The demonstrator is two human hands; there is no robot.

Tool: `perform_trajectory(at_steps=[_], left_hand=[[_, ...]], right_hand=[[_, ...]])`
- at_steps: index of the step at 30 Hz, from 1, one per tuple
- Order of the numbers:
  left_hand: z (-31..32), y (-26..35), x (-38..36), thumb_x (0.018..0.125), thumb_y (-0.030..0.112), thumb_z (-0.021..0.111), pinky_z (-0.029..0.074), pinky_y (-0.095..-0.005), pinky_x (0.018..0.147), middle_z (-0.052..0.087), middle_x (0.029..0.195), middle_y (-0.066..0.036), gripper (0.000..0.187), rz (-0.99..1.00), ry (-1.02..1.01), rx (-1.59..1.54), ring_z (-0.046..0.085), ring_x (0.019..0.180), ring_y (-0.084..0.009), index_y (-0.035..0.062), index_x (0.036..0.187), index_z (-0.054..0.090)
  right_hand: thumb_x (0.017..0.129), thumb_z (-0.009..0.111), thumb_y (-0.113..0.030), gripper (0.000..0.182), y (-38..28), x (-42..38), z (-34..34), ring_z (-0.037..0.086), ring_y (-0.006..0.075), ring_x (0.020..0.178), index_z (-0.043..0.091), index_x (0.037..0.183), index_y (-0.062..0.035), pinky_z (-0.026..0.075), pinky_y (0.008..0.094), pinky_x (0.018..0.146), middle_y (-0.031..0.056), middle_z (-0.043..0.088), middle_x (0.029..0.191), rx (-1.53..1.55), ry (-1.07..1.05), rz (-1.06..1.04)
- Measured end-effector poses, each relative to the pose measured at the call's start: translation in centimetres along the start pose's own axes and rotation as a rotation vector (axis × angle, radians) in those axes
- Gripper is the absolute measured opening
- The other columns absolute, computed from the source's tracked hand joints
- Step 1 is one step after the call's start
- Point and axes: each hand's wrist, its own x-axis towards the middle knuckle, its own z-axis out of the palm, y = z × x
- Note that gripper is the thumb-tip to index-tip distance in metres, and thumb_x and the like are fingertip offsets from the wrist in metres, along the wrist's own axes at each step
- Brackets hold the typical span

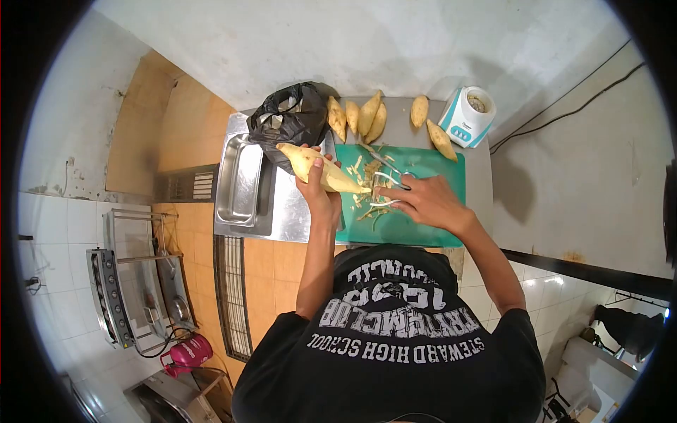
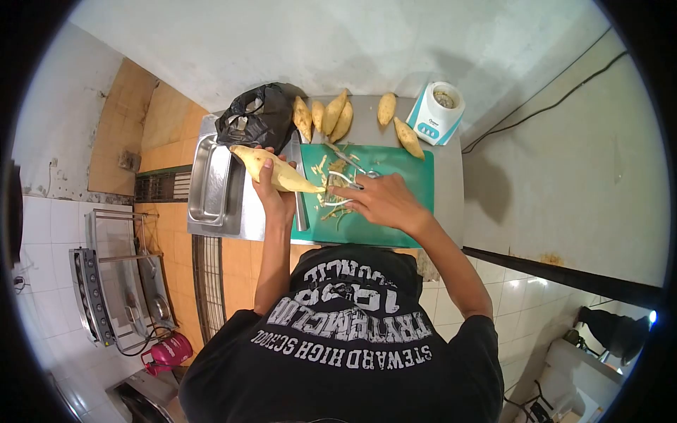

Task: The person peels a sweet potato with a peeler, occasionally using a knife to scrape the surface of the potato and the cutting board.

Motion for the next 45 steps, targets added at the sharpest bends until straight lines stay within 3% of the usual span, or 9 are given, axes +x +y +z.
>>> perform_trajectory(at_steps=[13,19,21,25,27,33,37,39,45], left_hand=[[0.0,0.7,0.2,0.089,0.014,0.067,0.054,-0.0431,0.089,0.055,0.12,-0.007,0.054,0.069,-0.037,-0.108,0.059,0.104,-0.022,0.0087,0.136,0.041],[-0.7,-0.3,0.2,0.096,0.032,0.059,0.055,-0.045,0.089,0.056,0.125,-0.006,0.049,0.037,-0.014,0.109,0.058,0.111,-0.0224,0.0083,0.136,0.044],[0.6,-0.2,0.0,0.098,0.04,0.055,0.057,-0.044,0.088,0.057,0.125,-0.007,0.051,0.092,0.008,0.197,0.058,0.111,-0.0232,0.0076,0.136,0.046],[0.3,-0.8,0.1,0.094,0.046,0.053,0.056,-0.0444,0.087,0.057,0.128,-0.008,0.057,0.024,0.13,0.01,0.059,0.11,-0.0239,0.0071,0.136,0.047],[-0.5,-0.8,0.6,0.091,0.046,0.052,0.054,-0.046,0.088,0.055,0.125,-0.009,0.058,0.043,0.041,-0.027,0.056,0.116,-0.0256,0.0052,0.132,0.047],[-0.7,-1.5,0.7,0.089,0.045,0.057,0.053,-0.0448,0.083,0.055,0.115,-0.007,0.052,0.1,-0.06,-0.119,0.061,0.094,-0.0258,0.0113,0.127,0.046],[0.0,-0.8,0.9,0.091,0.047,0.057,0.052,-0.0438,0.081,0.056,0.107,-0.005,0.042,0.111,-0.046,-0.082,0.061,0.09,-0.0245,0.0161,0.118,0.046],[0.3,-0.1,0.8,0.092,0.047,0.056,0.052,-0.0442,0.081,0.055,0.106,-0.004,0.039,0.093,0.013,-0.087,0.06,0.091,-0.0238,0.018,0.118,0.047],[-0.5,-0.4,0.8,0.093,0.044,0.056,0.053,-0.0431,0.078,0.056,0.104,-0.006,0.04,0.117,0.072,-0.062,0.062,0.089,-0.0248,0.0152,0.12,0.046]], right_hand=[[0.094,0.064,-0.035,0.043,0.6,-0.3,-0.2,0.064,0.0276,0.069,0.062,0.137,-0.0354,0.05,0.0419,0.062,0.0068,0.063,0.085,0.094,-0.048,0.117],[0.096,0.064,-0.029,0.043,-1.5,1.6,0.0,0.067,0.0326,0.078,0.061,0.139,-0.0248,0.052,0.0444,0.072,0.0129,0.072,0.097,0.575,0.199,0.027],[0.097,0.062,-0.027,0.041,-2.3,2.2,-0.2,0.068,0.036,0.083,0.061,0.137,-0.0196,0.053,0.0456,0.076,0.0164,0.072,0.109,0.705,-0.078,0.264],[0.098,0.062,-0.024,0.038,-4.2,1.1,2.0,0.069,0.0365,0.085,0.062,0.136,-0.0181,0.053,0.0445,0.077,0.0181,0.071,0.113,0.666,-0.057,0.267],[0.097,0.061,-0.018,0.039,-3.9,0.6,2.2,0.068,0.0307,0.078,0.062,0.136,-0.0146,0.052,0.0397,0.076,0.0179,0.072,0.11,0.643,-0.064,0.254],[0.098,0.06,-0.018,0.039,-3.9,0.8,0.9,0.068,0.0342,0.085,0.062,0.136,-0.016,0.054,0.0406,0.08,0.0172,0.07,0.119,0.805,0.047,0.309],[0.097,0.061,-0.02,0.038,-3.9,1.0,3.0,0.067,0.0351,0.085,0.063,0.136,-0.0199,0.054,0.0431,0.076,0.0157,0.072,0.109,0.571,0.182,0.157],[0.098,0.062,-0.026,0.038,-3.9,-0.4,2.2,0.066,0.0354,0.083,0.063,0.135,-0.0233,0.052,0.0455,0.073,0.0139,0.069,0.094,0.345,-0.074,0.247],[0.097,0.061,-0.032,0.039,-3.8,0.1,0.9,0.064,0.0342,0.078,0.063,0.135,-0.0272,0.051,0.0459,0.07,0.0118,0.065,0.087,0.371,0.093,0.244]])
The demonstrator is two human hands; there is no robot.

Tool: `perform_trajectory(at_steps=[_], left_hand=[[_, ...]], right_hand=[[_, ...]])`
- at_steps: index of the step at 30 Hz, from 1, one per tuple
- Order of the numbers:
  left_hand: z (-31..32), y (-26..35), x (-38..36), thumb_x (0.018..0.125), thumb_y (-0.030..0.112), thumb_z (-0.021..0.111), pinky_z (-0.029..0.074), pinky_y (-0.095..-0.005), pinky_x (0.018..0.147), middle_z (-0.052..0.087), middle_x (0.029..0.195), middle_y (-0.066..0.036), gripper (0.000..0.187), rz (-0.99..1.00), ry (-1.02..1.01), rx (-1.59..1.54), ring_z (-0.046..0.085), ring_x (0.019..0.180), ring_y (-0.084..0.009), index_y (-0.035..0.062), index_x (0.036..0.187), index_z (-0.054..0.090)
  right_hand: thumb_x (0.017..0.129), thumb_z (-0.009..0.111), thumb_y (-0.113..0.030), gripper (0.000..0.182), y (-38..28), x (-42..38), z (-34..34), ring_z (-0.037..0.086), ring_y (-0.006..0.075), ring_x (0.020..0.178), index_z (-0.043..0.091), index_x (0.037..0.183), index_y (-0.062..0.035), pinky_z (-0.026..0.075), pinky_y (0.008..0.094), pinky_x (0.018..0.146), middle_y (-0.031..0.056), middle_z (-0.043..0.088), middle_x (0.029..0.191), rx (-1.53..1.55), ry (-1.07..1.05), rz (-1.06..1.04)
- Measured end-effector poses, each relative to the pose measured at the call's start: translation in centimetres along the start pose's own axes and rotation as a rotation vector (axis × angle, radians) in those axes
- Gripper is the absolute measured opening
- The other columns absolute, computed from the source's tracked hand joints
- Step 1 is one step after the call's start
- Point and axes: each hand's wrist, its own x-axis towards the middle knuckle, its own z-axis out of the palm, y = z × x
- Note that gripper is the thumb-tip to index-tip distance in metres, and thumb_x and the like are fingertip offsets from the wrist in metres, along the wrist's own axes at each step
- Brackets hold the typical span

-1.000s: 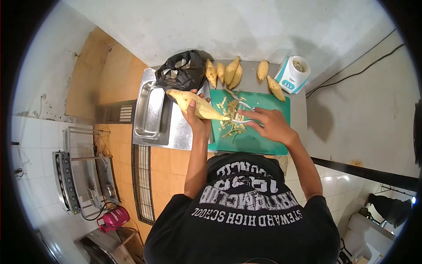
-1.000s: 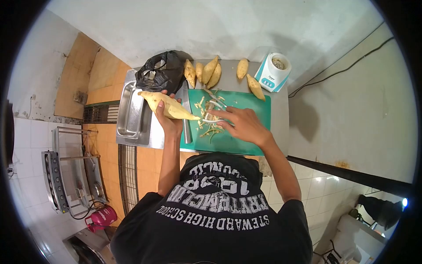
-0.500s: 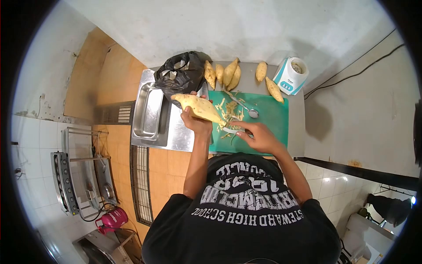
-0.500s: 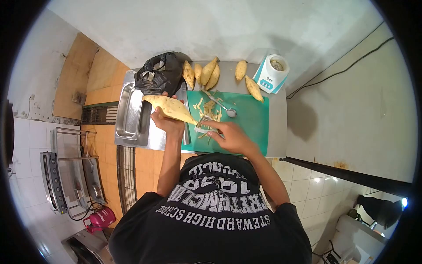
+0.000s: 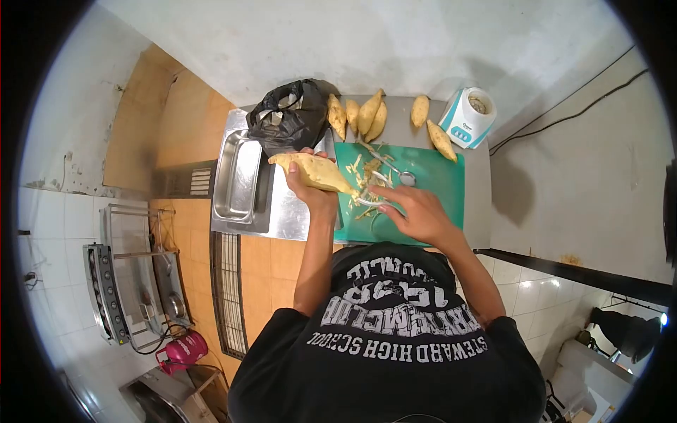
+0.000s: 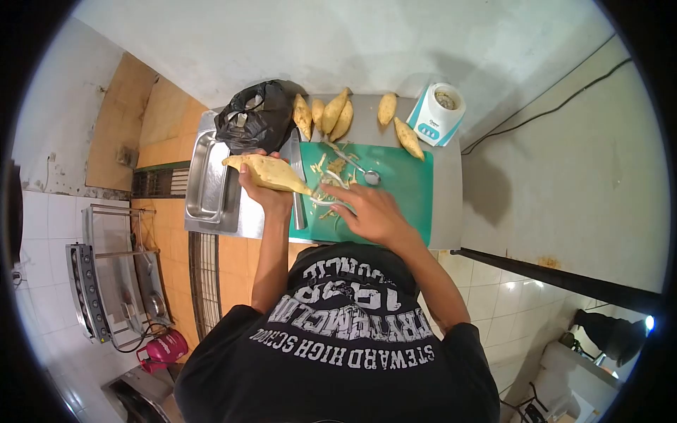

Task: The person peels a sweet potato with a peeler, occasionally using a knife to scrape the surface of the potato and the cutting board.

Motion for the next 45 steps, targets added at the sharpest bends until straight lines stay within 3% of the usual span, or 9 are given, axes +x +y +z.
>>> perform_trajectory(at_steps=[9,13,20,22,26,30,33,43,45], left_hand=[[-0.6,0.4,-0.1,0.093,0.043,0.057,0.055,-0.0422,0.076,0.056,0.105,-0.007,0.042,0.06,0.018,0.024,0.062,0.09,-0.0249,0.0145,0.121,0.045],[-0.3,-0.2,-0.2,0.093,0.047,0.056,0.053,-0.0451,0.079,0.056,0.106,-0.006,0.043,0.011,0.034,0.001,0.061,0.092,-0.0255,0.0163,0.12,0.046],[-0.7,0.5,0.4,0.092,0.055,0.051,0.051,-0.0481,0.081,0.056,0.107,-0.003,0.045,-0.018,0.034,-0.136,0.059,0.092,-0.0251,0.0179,0.117,0.05],[-0.1,0.4,0.3,0.094,0.058,0.052,0.051,-0.0488,0.083,0.056,0.107,-0.003,0.047,0.008,0.142,-0.082,0.059,0.094,-0.0249,0.0165,0.116,0.051],[-0.4,-0.2,0.3,0.094,0.063,0.055,0.053,-0.0472,0.088,0.057,0.108,-0.001,0.052,-0.03,0.132,-0.001,0.058,0.1,-0.0234,0.016,0.116,0.053],[0.5,-0.4,0.8,0.097,0.063,0.053,0.052,-0.0469,0.091,0.057,0.111,-0.002,0.055,-0.012,0.152,0.049,0.059,0.102,-0.0233,0.0134,0.122,0.051],[1.0,0.0,0.3,0.096,0.061,0.057,0.05,-0.0462,0.092,0.056,0.12,-0.004,0.06,-0.117,0.288,-0.11,0.057,0.109,-0.0222,0.0123,0.13,0.047],[-0.2,0.5,0.8,0.089,0.062,0.062,0.053,-0.0429,0.08,0.057,0.1,-0.005,0.055,-0.105,0.307,-0.145,0.058,0.089,-0.0214,0.0111,0.107,0.052],[0.2,1.2,0.9,0.087,0.065,0.061,0.053,-0.0403,0.077,0.057,0.09,-0.006,0.058,-0.088,0.275,-0.196,0.058,0.083,-0.0215,0.0094,0.1,0.054]], right_hand=[[0.097,0.062,-0.03,0.04,1.5,-0.9,0.7,0.064,0.0335,0.077,0.062,0.137,-0.0278,0.052,0.0446,0.07,0.0112,0.066,0.087,-0.097,-0.153,0.089],[0.097,0.062,-0.028,0.04,-0.2,0.4,0.4,0.064,0.0343,0.077,0.062,0.136,-0.0275,0.052,0.0449,0.07,0.0111,0.066,0.087,-0.023,-0.025,-0.001],[0.097,0.062,-0.026,0.038,1.4,-1.2,0.6,0.066,0.0358,0.084,0.064,0.134,-0.0216,0.053,0.0439,0.074,0.0133,0.071,0.099,0.086,-0.096,0.024],[0.097,0.062,-0.024,0.038,1.4,-1.5,0.0,0.067,0.0356,0.086,0.064,0.135,-0.0198,0.053,0.0434,0.076,0.0143,0.072,0.102,0.064,-0.126,0.075],[0.098,0.061,-0.024,0.039,-0.1,0.7,-0.1,0.068,0.0364,0.092,0.062,0.137,-0.0216,0.054,0.0421,0.082,0.0165,0.069,0.121,0.339,-0.037,0.106],[0.098,0.062,-0.021,0.04,-0.5,1.5,0.5,0.07,0.0339,0.093,0.061,0.138,-0.0196,0.055,0.0407,0.081,0.0161,0.067,0.127,0.546,0.013,0.18],[0.099,0.062,-0.022,0.039,-0.3,0.9,0.6,0.071,0.0328,0.093,0.061,0.138,-0.0177,0.055,0.0403,0.082,0.0169,0.068,0.125,0.464,-0.066,0.238],[0.098,0.062,-0.022,0.038,0.1,0.2,4.3,0.068,0.0385,0.103,0.062,0.136,-0.0169,0.054,0.044,0.089,0.0196,0.069,0.121,0.294,0.013,0.052],[0.098,0.062,-0.022,0.038,0.7,-1.9,4.1,0.066,0.0389,0.107,0.062,0.136,-0.0166,0.053,0.0443,0.091,0.0193,0.069,0.121,0.218,-0.104,0.09]])
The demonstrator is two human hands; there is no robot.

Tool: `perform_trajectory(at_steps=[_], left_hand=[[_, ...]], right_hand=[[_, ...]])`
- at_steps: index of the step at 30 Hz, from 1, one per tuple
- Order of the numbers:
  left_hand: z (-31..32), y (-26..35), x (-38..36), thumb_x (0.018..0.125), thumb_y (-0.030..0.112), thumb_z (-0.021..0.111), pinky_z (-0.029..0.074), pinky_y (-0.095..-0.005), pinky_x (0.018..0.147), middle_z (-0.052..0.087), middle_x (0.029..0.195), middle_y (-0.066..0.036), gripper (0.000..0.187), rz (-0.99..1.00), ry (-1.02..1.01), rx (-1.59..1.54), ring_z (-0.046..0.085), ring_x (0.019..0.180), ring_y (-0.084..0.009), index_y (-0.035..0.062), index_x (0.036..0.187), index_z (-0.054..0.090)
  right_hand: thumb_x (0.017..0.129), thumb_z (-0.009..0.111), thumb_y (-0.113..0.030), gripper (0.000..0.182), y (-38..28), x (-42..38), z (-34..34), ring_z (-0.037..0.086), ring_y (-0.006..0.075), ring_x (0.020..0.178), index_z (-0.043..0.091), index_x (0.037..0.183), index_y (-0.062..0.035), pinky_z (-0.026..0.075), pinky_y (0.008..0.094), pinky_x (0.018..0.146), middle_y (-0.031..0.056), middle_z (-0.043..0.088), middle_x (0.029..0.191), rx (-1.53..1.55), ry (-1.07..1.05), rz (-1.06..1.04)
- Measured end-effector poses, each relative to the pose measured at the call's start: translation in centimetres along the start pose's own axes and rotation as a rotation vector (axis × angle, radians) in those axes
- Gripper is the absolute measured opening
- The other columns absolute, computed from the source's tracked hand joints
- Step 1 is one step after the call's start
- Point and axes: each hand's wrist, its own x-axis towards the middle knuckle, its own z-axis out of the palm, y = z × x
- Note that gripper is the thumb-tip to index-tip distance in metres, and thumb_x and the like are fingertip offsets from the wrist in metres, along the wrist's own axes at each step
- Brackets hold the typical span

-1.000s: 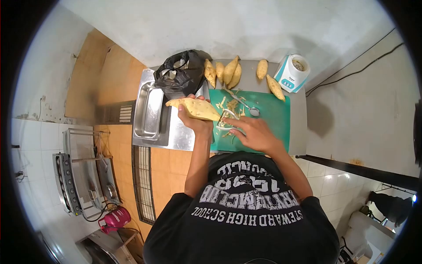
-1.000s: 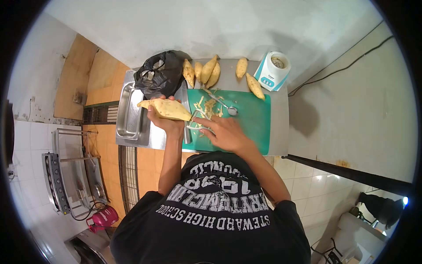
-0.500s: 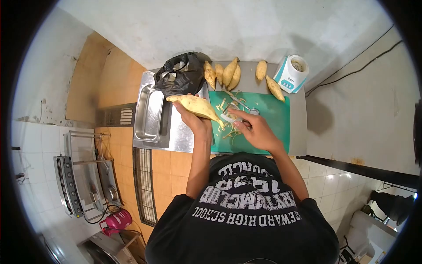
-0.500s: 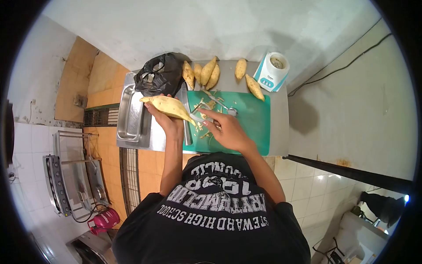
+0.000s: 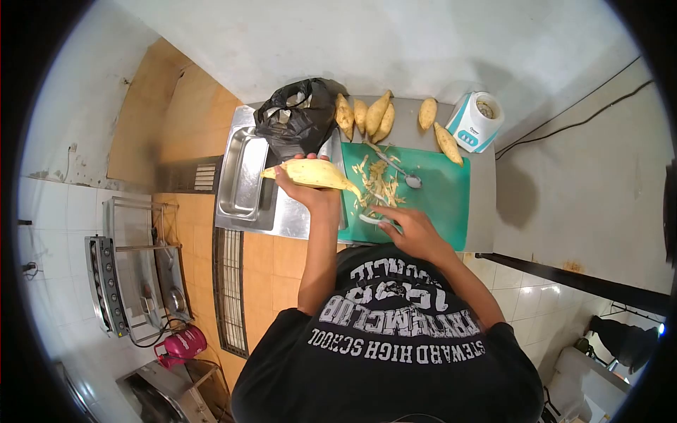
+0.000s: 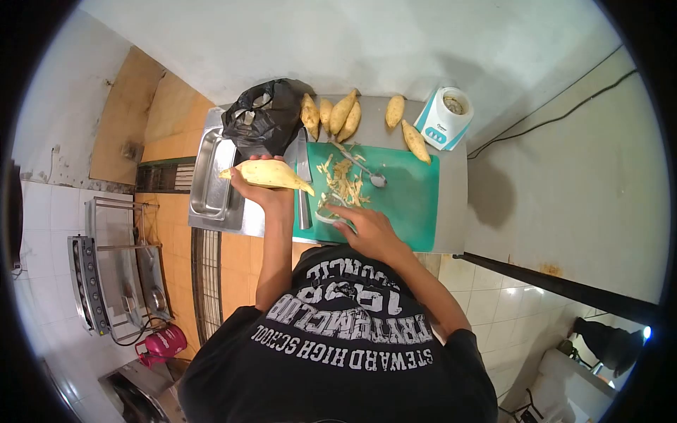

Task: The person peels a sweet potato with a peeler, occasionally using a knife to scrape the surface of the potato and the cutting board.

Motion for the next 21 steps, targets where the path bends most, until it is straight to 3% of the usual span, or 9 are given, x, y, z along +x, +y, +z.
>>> perform_trajectory(at_steps=[3,7,10,12,16,19,21], left_hand=[[0.5,0.3,0.0,0.087,0.062,0.061,0.053,-0.0375,0.074,0.057,0.085,-0.006,0.054,0.007,0.048,-0.048,0.058,0.078,-0.021,0.009,0.094,0.055],[-0.4,-0.6,-0.2,0.088,0.064,0.058,0.053,-0.0386,0.074,0.057,0.088,-0.005,0.056,-0.009,0.011,-0.032,0.059,0.08,-0.0215,0.0089,0.098,0.054],[-0.7,-0.8,0.1,0.089,0.062,0.056,0.052,-0.0384,0.071,0.057,0.088,-0.004,0.053,-0.048,-0.053,-0.13,0.059,0.08,-0.0211,0.0097,0.097,0.054],[-1.0,-0.4,0.0,0.09,0.061,0.055,0.052,-0.0391,0.07,0.057,0.089,-0.004,0.051,0.006,-0.132,-0.16,0.058,0.08,-0.0209,0.0102,0.096,0.053],[-1.1,0.1,0.3,0.09,0.06,0.055,0.051,-0.0406,0.071,0.057,0.09,-0.005,0.05,-0.04,-0.104,-0.235,0.058,0.08,-0.0214,0.0105,0.094,0.053],[-0.6,-0.2,-0.1,0.09,0.06,0.056,0.052,-0.0418,0.072,0.057,0.092,-0.005,0.05,-0.07,-0.091,-0.185,0.058,0.08,-0.0219,0.0098,0.094,0.053],[0.1,-0.9,-1.0,0.089,0.06,0.057,0.052,-0.0406,0.073,0.057,0.093,-0.006,0.051,-0.095,-0.068,-0.023,0.058,0.081,-0.0222,0.0091,0.096,0.053]], right_hand=[[0.097,0.063,-0.021,0.039,0.1,-1.0,-0.1,0.066,0.0392,0.106,0.062,0.135,-0.0158,0.053,0.0438,0.091,0.019,0.069,0.12,0.127,0.071,-0.002],[0.097,0.063,-0.02,0.039,-2.3,2.2,-0.9,0.066,0.0393,0.105,0.062,0.136,-0.0157,0.052,0.0438,0.091,0.0187,0.069,0.121,0.194,0.187,-0.054],[0.097,0.063,-0.02,0.039,-1.8,2.4,-0.1,0.066,0.039,0.105,0.062,0.136,-0.0154,0.053,0.0432,0.09,0.0184,0.069,0.121,0.136,0.158,-0.101],[0.097,0.063,-0.02,0.039,-1.8,0.8,-0.8,0.066,0.0383,0.103,0.062,0.136,-0.0153,0.053,0.043,0.089,0.0184,0.069,0.121,0.121,0.064,-0.024],[0.098,0.062,-0.016,0.04,-1.1,-0.8,-1.7,0.069,0.0366,0.098,0.061,0.137,-0.0114,0.055,0.0406,0.083,0.0182,0.069,0.121,0.112,0.087,-0.065],[0.098,0.062,-0.02,0.04,-2.9,0.8,-3.3,0.068,0.0378,0.096,0.061,0.137,-0.0132,0.055,0.0428,0.083,0.0183,0.069,0.12,0.204,0.084,0.026],[0.097,0.063,-0.025,0.04,-4.0,2.5,-2.9,0.068,0.0369,0.09,0.063,0.137,-0.0187,0.055,0.0446,0.079,0.0166,0.071,0.108,-0.045,0.201,-0.178]])
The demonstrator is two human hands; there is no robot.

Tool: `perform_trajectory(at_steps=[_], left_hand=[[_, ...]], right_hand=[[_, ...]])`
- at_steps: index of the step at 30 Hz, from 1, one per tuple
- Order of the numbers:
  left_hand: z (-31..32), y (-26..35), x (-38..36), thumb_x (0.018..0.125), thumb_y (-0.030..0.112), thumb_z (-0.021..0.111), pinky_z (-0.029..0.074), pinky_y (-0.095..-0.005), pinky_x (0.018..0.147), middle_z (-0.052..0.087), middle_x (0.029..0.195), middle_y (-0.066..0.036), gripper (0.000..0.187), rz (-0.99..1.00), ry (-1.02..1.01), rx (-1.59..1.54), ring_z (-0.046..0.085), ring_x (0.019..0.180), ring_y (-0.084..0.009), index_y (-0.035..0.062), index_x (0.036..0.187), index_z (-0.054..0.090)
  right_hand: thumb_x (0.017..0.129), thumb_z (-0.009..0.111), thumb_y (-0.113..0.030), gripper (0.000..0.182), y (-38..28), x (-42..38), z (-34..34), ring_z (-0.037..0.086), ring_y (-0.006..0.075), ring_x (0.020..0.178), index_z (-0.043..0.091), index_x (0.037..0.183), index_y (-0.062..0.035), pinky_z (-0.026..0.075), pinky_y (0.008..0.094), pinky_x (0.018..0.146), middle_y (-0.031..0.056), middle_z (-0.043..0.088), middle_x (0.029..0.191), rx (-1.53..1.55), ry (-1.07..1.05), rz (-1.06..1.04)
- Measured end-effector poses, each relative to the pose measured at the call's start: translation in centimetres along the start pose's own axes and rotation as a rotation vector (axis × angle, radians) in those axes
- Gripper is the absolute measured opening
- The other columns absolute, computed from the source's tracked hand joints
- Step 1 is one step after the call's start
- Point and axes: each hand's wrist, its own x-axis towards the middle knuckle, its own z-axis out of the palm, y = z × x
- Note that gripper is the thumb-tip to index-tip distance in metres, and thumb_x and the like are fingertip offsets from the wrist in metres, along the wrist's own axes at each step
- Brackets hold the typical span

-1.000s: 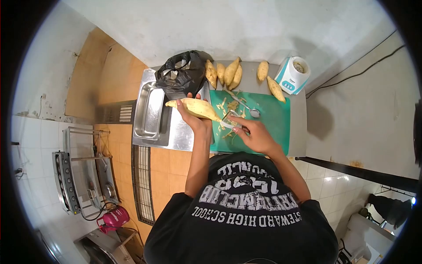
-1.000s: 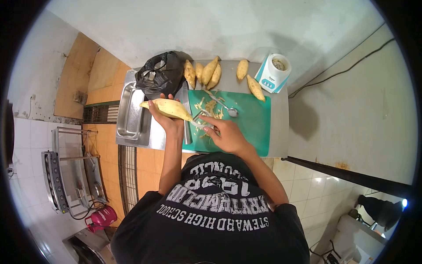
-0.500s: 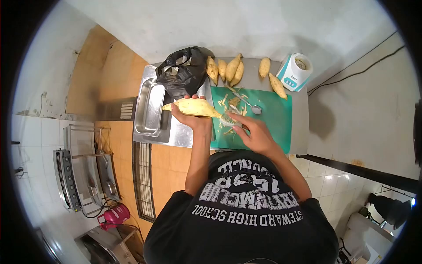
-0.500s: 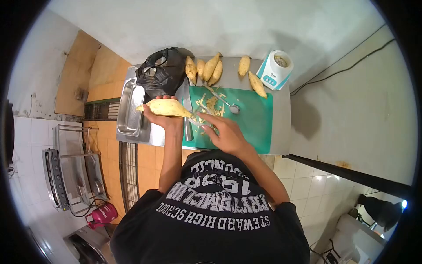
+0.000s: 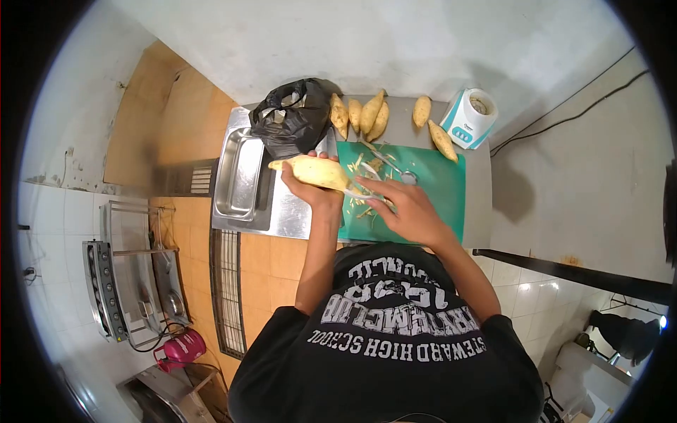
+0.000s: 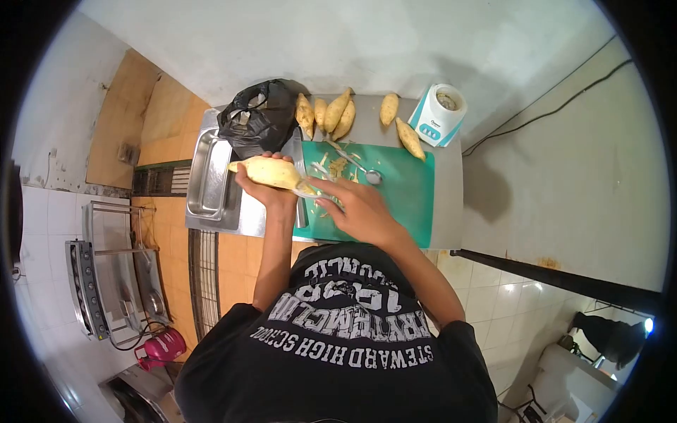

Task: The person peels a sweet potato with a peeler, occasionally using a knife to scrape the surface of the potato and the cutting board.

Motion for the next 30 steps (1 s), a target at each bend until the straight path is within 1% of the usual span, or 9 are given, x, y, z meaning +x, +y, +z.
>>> perform_trajectory(at_steps=[3,10,12,15,19,22,25,27,30], left_hand=[[0.7,0.0,-0.3,0.09,0.059,0.058,0.054,-0.0408,0.074,0.058,0.092,-0.008,0.053,-0.022,0.053,0.069,0.059,0.081,-0.0234,0.0063,0.096,0.055],[0.2,1.2,0.4,0.089,0.055,0.063,0.054,-0.0395,0.073,0.061,0.088,-0.006,0.045,-0.001,0.113,-0.022,0.061,0.08,-0.0223,0.0104,0.094,0.058],[0.0,0.6,0.3,0.087,0.057,0.064,0.053,-0.0399,0.075,0.06,0.09,-0.005,0.048,-0.038,0.092,-0.046,0.061,0.08,-0.0217,0.011,0.096,0.054],[0.0,0.0,-0.1,0.088,0.059,0.061,0.052,-0.0401,0.074,0.059,0.09,-0.005,0.049,-0.125,0.019,-0.047,0.06,0.077,-0.0218,0.0103,0.094,0.054],[-0.1,0.5,0.8,0.088,0.059,0.059,0.051,-0.0401,0.074,0.059,0.089,-0.006,0.049,-0.091,-0.015,-0.057,0.059,0.077,-0.0216,0.0099,0.092,0.055],[0.1,1.5,0.9,0.088,0.057,0.06,0.05,-0.0394,0.074,0.058,0.089,-0.006,0.048,-0.041,-0.041,-0.085,0.058,0.077,-0.0215,0.0101,0.093,0.055],[0.4,1.7,0.9,0.088,0.056,0.06,0.049,-0.0391,0.074,0.057,0.086,-0.006,0.047,-0.081,-0.082,-0.154,0.057,0.078,-0.0221,0.0098,0.093,0.054],[0.3,1.1,0.6,0.088,0.056,0.061,0.049,-0.0392,0.074,0.057,0.085,-0.006,0.047,-0.134,-0.08,-0.187,0.057,0.078,-0.0221,0.0098,0.093,0.055],[0.1,0.8,0.8,0.088,0.056,0.061,0.049,-0.039,0.073,0.058,0.083,-0.006,0.046,-0.183,-0.072,-0.212,0.058,0.076,-0.0221,0.0097,0.092,0.056]], right_hand=[[0.098,0.062,-0.03,0.039,-0.1,0.6,0.6,0.068,0.0358,0.085,0.062,0.137,-0.028,0.055,0.0458,0.075,0.0141,0.068,0.098,-0.194,-0.085,0.019],[0.098,0.06,-0.032,0.04,0.9,-2.8,-0.7,0.067,0.0347,0.084,0.061,0.138,-0.0307,0.055,0.0469,0.072,0.0134,0.067,0.094,-0.221,-0.29,0.153],[0.095,0.064,-0.025,0.04,-0.2,-1.6,-0.8,0.065,0.0355,0.078,0.064,0.135,-0.0266,0.053,0.0461,0.073,0.0125,0.066,0.09,-0.13,-0.103,0.098],[0.099,0.059,-0.03,0.038,0.3,0.4,0.6,0.066,0.0365,0.084,0.062,0.137,-0.0281,0.054,0.0478,0.073,0.0142,0.066,0.092,-0.06,-0.047,-0.011],[0.099,0.059,-0.03,0.038,0.6,-0.8,1.4,0.065,0.0372,0.082,0.062,0.137,-0.0272,0.053,0.0489,0.072,0.015,0.064,0.09,-0.115,-0.034,-0.009],[0.098,0.061,-0.026,0.036,0.0,-2.1,-0.4,0.063,0.036,0.075,0.066,0.133,-0.0224,0.05,0.0475,0.07,0.014,0.065,0.086,-0.185,-0.234,0.115],[0.097,0.062,-0.026,0.037,-0.9,-1.4,-1.2,0.063,0.0358,0.075,0.066,0.133,-0.0229,0.05,0.0467,0.069,0.0146,0.065,0.087,-0.19,-0.232,0.175],[0.096,0.063,-0.028,0.039,-1.8,0.3,-0.9,0.063,0.0352,0.076,0.065,0.135,-0.0241,0.05,0.0461,0.068,0.0146,0.064,0.086,-0.125,-0.07,0.061],[0.099,0.06,-0.034,0.041,-0.6,1.1,1.1,0.066,0.037,0.082,0.061,0.138,-0.027,0.053,0.0466,0.073,0.0162,0.067,0.093,-0.115,-0.066,0.016]])
